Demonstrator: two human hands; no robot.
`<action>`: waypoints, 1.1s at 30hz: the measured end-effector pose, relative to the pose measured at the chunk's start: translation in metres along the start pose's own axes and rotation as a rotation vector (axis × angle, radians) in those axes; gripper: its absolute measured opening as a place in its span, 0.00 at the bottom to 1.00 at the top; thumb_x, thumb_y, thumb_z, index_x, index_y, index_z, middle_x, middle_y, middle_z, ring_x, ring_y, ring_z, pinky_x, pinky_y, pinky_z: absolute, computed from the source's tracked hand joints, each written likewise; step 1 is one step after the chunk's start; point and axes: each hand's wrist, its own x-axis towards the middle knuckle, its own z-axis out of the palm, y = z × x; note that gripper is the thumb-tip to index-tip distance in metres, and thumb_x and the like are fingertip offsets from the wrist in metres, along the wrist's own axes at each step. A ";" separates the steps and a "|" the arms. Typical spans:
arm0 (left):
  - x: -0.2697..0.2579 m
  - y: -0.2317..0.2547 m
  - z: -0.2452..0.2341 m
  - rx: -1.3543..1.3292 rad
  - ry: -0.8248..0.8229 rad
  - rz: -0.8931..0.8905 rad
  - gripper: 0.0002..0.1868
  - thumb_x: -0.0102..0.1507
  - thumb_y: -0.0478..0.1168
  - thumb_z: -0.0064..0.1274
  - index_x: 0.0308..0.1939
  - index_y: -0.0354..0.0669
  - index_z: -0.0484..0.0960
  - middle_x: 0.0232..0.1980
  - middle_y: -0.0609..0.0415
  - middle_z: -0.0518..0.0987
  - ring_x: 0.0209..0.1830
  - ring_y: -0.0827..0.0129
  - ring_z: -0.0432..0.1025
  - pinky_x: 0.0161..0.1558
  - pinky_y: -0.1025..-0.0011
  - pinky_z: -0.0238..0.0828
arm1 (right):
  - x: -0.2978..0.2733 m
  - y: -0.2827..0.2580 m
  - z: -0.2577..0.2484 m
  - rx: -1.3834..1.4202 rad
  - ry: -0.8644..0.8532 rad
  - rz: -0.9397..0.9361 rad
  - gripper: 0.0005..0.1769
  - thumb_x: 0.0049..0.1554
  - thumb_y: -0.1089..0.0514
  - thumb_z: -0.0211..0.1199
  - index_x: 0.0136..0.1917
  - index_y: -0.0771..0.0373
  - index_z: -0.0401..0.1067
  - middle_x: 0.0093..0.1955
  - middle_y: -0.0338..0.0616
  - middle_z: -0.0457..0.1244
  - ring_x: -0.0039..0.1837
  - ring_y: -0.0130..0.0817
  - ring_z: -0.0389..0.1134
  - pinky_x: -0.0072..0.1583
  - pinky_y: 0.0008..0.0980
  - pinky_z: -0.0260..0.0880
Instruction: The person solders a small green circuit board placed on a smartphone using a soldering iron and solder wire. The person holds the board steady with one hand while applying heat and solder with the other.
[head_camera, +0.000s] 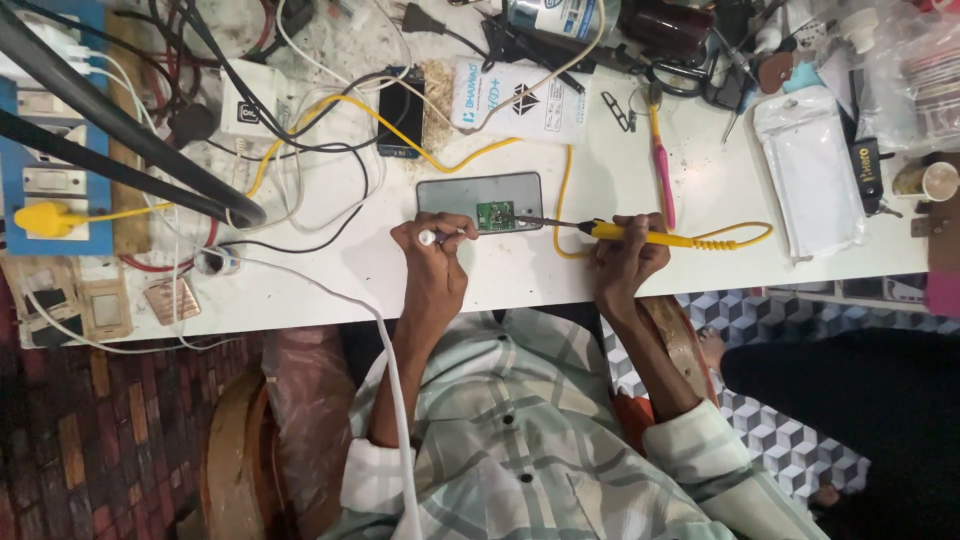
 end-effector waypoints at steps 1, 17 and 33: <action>-0.001 0.001 -0.001 0.056 -0.004 0.017 0.26 0.62 0.14 0.36 0.58 0.40 0.54 0.50 0.46 0.75 0.51 0.58 0.64 0.57 0.68 0.64 | -0.001 0.001 -0.002 -0.015 -0.006 -0.021 0.19 0.72 0.49 0.50 0.45 0.66 0.61 0.30 0.45 0.59 0.25 0.26 0.57 0.28 0.28 0.59; 0.001 0.012 -0.003 0.142 -0.038 0.005 0.19 0.61 0.18 0.43 0.50 0.41 0.63 0.45 0.54 0.82 0.45 0.62 0.68 0.60 0.61 0.51 | -0.003 -0.054 0.024 -0.544 -0.161 -0.398 0.15 0.70 0.60 0.58 0.42 0.70 0.67 0.35 0.47 0.67 0.35 0.30 0.68 0.39 0.27 0.66; -0.001 0.005 -0.001 0.049 -0.012 0.074 0.13 0.65 0.20 0.36 0.50 0.36 0.58 0.44 0.44 0.79 0.44 0.55 0.67 0.55 0.61 0.60 | 0.000 -0.096 0.043 -0.927 -0.442 -0.842 0.12 0.65 0.70 0.58 0.62 0.68 0.65 0.45 0.52 0.61 0.41 0.38 0.66 0.37 0.37 0.60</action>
